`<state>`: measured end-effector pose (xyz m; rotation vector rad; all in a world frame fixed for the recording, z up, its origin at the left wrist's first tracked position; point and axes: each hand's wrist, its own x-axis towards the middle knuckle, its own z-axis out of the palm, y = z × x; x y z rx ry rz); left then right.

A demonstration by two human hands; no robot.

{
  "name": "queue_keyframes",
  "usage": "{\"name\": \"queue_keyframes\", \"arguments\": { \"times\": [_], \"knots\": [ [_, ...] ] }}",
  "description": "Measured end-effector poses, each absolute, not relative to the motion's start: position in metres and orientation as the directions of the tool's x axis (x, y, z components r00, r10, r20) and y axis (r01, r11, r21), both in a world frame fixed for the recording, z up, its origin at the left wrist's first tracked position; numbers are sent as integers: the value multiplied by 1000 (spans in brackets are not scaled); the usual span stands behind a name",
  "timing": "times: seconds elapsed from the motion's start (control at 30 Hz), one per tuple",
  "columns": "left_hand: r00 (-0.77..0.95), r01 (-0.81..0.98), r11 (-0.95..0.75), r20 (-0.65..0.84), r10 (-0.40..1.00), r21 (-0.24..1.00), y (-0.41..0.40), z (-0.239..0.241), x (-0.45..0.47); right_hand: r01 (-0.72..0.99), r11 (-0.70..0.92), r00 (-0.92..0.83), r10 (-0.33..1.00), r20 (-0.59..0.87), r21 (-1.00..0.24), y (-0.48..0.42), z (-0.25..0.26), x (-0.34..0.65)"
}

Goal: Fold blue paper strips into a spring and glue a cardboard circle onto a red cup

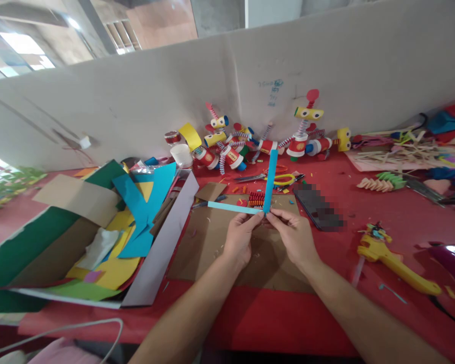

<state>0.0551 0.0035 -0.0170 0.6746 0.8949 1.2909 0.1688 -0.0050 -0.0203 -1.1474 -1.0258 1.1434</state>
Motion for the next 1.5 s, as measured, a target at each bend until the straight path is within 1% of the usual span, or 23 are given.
{"name": "queue_keyframes", "arguments": {
  "times": [0.17,0.37,0.57,0.77,0.9,1.03,1.13,1.2,1.3,1.4,1.5],
  "knots": [
    [59,-506,160,-151,987,848,2,-15,56,-187,5,153,988,-24,-982,-6,-13,168],
    [63,-525,203,-199,978,827,2,-12,57,-241,-48,139,987,-83,-969,-5,-11,167],
    [24,-508,189,-206,978,840,2,-13,56,-262,-61,129,987,-98,-963,-4,-10,166],
    [43,-489,244,-257,966,837,3,-11,56,-246,-69,148,983,-107,-967,-3,-11,166],
    [39,-491,230,-242,969,840,3,-13,56,-245,-63,164,981,-106,-968,-3,-12,166],
    [20,-489,226,-248,968,842,3,-14,56,-231,-70,130,986,-102,-970,-3,-13,166],
    [8,-477,195,-217,976,857,3,-13,55,-235,-69,116,988,-99,-969,-3,-14,167],
    [12,-464,170,-186,982,869,4,-12,54,-268,-78,102,989,-109,-960,-2,-14,167],
    [53,-461,162,-155,987,873,4,-12,52,-350,-115,78,985,-152,-930,-1,-11,168],
    [141,-484,193,-141,980,853,5,-13,50,-393,-132,111,976,-190,-910,1,-7,171],
    [186,-520,260,-190,964,814,7,-15,49,-404,-146,128,969,-214,-903,3,-6,173]
  ]
}}
